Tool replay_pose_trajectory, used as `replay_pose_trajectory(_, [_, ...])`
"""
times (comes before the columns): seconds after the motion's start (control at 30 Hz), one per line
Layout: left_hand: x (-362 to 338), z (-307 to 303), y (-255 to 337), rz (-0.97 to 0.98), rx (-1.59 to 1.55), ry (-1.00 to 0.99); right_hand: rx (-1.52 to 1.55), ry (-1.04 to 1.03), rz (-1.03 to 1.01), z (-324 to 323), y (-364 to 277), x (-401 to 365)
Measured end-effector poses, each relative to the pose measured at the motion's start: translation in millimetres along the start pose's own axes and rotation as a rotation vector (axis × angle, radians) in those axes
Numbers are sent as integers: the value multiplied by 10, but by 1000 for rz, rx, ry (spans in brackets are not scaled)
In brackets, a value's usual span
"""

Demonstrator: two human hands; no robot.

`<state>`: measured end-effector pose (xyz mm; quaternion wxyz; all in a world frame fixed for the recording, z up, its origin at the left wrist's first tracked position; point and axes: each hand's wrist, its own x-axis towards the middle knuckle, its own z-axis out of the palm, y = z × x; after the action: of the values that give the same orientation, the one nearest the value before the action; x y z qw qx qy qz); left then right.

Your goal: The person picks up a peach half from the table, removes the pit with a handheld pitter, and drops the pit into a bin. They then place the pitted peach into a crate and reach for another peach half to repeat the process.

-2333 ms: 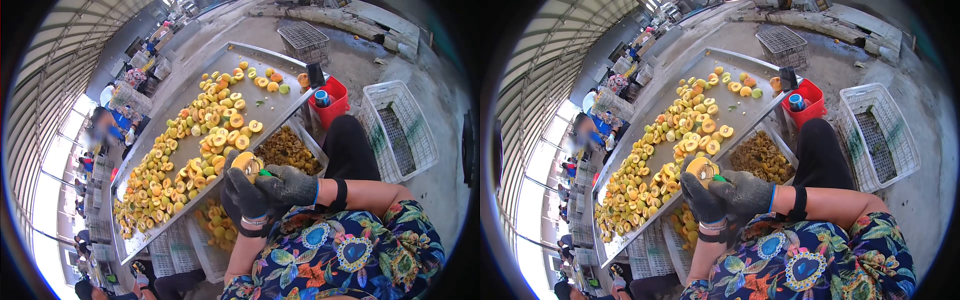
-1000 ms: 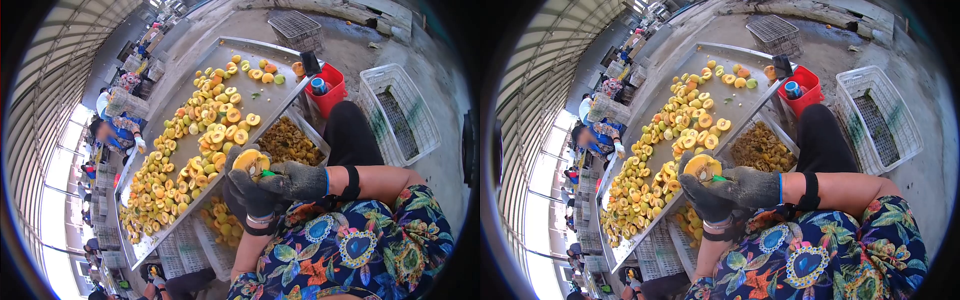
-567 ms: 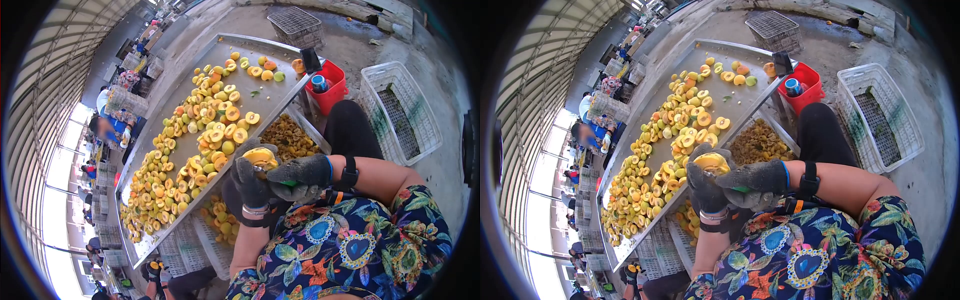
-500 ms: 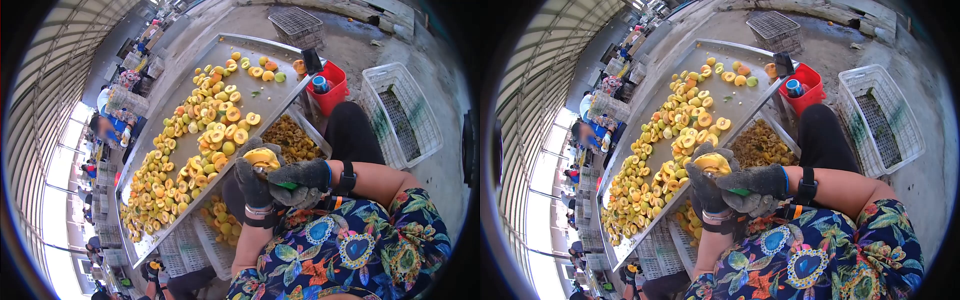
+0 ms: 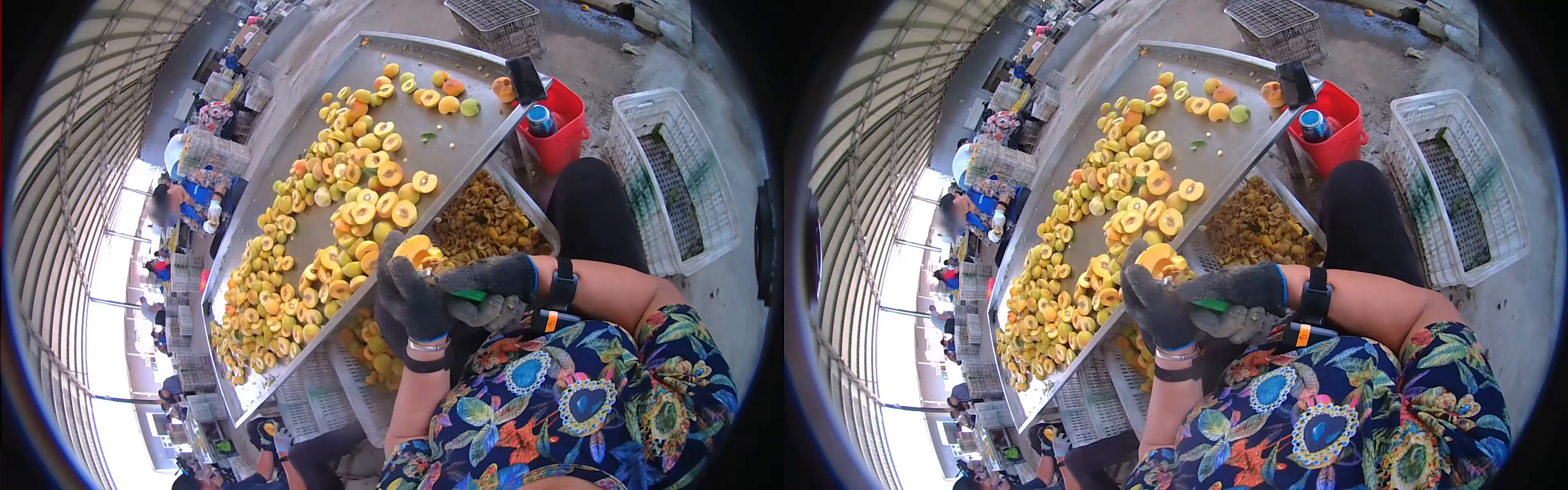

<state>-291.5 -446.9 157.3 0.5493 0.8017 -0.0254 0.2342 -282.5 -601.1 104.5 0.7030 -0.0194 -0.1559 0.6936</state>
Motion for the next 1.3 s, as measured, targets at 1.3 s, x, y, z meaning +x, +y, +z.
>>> replay_pose_trajectory(1.3, [591, -948, -704, 704, 777, -109, 2, 288, -412, -244, -282, -236])
